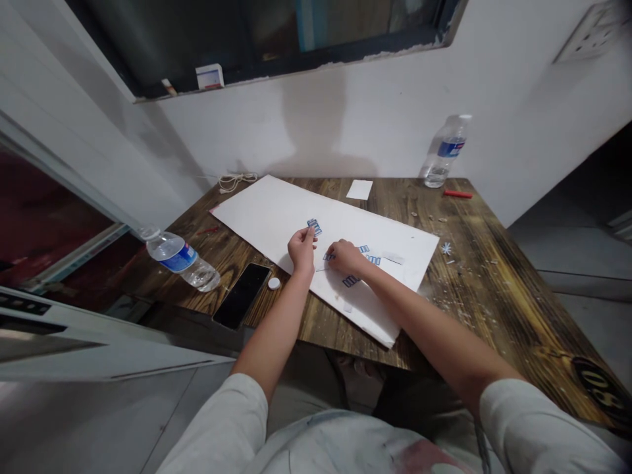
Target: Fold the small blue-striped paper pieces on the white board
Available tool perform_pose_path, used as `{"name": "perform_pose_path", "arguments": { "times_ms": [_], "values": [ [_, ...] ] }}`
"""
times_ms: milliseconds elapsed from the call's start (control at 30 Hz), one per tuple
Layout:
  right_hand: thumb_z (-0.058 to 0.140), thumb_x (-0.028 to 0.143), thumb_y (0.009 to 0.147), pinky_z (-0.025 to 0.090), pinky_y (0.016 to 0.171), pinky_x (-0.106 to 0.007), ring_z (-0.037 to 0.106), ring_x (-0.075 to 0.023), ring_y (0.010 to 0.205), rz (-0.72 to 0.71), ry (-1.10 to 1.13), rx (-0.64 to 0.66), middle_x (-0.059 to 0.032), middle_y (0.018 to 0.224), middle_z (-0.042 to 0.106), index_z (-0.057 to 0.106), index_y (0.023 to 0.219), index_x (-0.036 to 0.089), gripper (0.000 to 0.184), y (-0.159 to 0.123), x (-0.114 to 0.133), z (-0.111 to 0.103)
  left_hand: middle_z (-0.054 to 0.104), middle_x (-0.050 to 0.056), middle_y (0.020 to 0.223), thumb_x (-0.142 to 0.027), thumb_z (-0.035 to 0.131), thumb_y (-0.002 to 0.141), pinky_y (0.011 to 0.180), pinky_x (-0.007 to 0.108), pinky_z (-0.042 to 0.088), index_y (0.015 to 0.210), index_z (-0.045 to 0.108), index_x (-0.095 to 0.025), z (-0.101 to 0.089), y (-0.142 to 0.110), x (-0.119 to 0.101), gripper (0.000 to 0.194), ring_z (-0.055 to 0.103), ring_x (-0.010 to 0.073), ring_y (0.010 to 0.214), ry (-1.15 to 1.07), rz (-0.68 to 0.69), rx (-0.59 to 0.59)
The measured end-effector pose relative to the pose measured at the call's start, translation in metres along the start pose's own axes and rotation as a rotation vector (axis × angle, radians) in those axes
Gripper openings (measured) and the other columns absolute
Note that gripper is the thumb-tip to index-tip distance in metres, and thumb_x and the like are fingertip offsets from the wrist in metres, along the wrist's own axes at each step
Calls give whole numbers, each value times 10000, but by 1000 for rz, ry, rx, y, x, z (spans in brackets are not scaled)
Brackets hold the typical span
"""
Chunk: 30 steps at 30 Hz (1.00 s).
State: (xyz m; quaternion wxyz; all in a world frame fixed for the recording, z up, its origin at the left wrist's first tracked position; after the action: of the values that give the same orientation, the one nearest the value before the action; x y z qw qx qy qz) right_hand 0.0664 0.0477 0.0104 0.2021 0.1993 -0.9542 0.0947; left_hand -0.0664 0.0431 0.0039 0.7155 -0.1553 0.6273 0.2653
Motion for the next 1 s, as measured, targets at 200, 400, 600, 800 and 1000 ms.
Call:
{"name": "perform_pose_path", "arguments": {
  "times_ms": [200, 400, 600, 800, 1000],
  "values": [
    [586, 190, 802, 446, 857, -381, 561, -315, 1117, 17, 12, 26, -156, 1213, 592, 683, 1072, 196, 287, -2, 3, -4, 638, 28, 720, -389, 678, 726, 514, 186, 387, 813, 662, -149, 1, -1, -1, 256, 571, 101, 641, 6, -1, 3],
    [573, 123, 782, 440, 809, -339, 593, -274, 1055, -18, 40, 19, -110, 1133, 665, 647, 1069, 202, 307, 2, 1, -3, 637, 26, 718, -391, 675, 723, 516, 185, 386, 807, 662, -153, 1, 0, 0, 252, 576, 103, 644, 25, -12, -7],
    [670, 135, 720, 433, 719, -233, 630, -136, 790, -82, 440, -220, -17, 886, 726, 681, 911, 185, 197, 10, -15, -25, 640, 23, 732, -384, 677, 722, 510, 186, 387, 809, 654, -155, -1, 0, -1, 246, 581, 105, 648, 31, -12, -15],
    [703, 347, 699, 445, 619, -252, 590, -128, 614, -26, 952, -452, -25, 690, 698, 699, 761, 154, 203, 12, -31, -43, 647, 21, 744, -405, 690, 712, 502, 180, 391, 795, 644, -168, 5, -3, 6, 255, 594, 107, 649, 67, -79, 60],
    [711, 453, 659, 432, 637, -260, 595, -150, 665, 20, 927, -513, -37, 723, 705, 695, 710, 157, 301, 9, -32, -35, 661, 26, 729, -457, 738, 677, 526, 203, 432, 789, 655, -166, 22, -13, 7, 322, 611, 118, 640, 13, -105, 270]
  ]
}}
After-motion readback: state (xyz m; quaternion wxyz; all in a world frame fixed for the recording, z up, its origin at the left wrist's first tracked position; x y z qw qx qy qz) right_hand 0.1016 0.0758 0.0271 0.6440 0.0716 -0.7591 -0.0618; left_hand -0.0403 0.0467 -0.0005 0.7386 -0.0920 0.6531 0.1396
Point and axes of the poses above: each hand's wrist, its own y-axis towards the middle knuckle, its own z-axis out of the palm, x = y × z, the point moved 5 cm from there along y, towards the middle knuckle
